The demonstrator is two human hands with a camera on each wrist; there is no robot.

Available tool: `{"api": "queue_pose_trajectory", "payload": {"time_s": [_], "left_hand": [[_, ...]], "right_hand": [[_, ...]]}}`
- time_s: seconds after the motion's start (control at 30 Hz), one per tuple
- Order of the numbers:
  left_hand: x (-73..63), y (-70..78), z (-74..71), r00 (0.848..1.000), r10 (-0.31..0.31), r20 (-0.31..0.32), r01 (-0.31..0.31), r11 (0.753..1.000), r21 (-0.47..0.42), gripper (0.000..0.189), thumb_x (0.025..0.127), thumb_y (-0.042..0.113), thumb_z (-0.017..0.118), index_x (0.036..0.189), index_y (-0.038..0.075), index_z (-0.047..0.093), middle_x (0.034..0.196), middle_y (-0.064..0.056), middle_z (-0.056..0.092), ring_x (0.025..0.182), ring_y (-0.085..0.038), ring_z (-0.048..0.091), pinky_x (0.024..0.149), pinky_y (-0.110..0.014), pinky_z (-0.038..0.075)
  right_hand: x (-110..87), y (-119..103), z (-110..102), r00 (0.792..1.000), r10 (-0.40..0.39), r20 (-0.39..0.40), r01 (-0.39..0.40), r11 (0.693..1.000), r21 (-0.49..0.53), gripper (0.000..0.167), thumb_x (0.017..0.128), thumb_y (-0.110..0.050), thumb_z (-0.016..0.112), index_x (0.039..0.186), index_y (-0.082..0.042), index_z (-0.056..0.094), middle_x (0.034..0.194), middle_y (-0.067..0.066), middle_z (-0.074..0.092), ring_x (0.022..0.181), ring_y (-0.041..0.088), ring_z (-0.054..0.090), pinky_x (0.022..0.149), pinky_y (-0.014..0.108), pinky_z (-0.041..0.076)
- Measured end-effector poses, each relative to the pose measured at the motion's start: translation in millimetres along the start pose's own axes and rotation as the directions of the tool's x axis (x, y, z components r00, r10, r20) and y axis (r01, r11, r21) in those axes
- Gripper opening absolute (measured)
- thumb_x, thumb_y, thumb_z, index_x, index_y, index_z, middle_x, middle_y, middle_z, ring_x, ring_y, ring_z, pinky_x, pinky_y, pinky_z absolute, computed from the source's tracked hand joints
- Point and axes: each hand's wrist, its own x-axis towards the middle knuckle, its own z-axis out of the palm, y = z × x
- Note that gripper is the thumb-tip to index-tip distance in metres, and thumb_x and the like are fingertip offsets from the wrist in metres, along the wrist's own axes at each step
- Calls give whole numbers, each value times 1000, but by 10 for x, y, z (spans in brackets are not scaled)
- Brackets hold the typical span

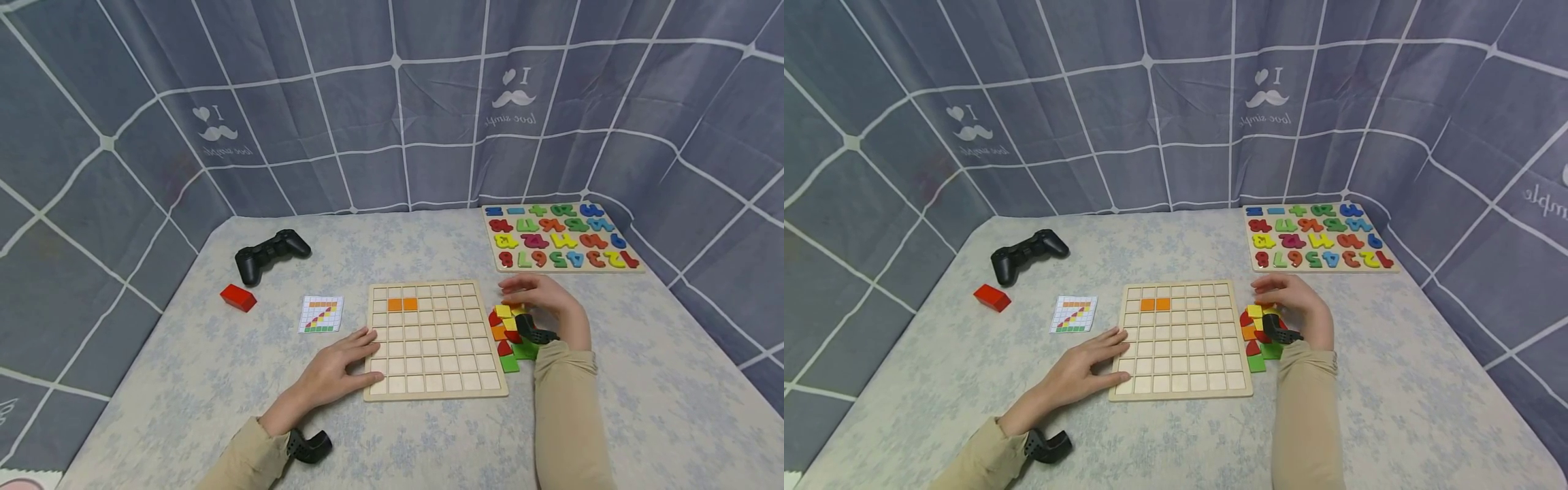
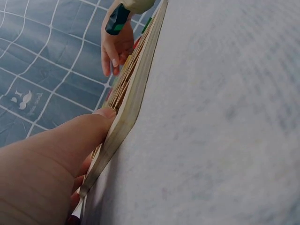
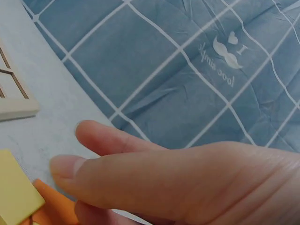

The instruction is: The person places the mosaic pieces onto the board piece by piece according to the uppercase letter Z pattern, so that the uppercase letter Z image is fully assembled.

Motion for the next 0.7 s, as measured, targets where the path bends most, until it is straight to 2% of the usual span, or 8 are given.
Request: {"api": "queue_pose_trajectory", "payload": {"time_s": [0.23,0.7], "left_hand": [[2,10,2,999,32,-10,-31,999,31,59,87,49,62,130,9,58,141,-4,46,135,-20,34,107,-39,35],[13,51,7,998,53,-31,-49,992,116,58,87,49,62,128,9,59,134,-3,54,131,-21,40,104,-38,38]], "right_hand": [[-34,65,-43,1000,11,-6,-11,1000,-4,47,88,-19,66,128,4,54,113,14,64,87,18,61,76,28,49],[-37,105,-29,999,35,17,-37,994,101,50,83,-7,69,128,8,53,116,14,62,87,19,63,82,29,54]]}}
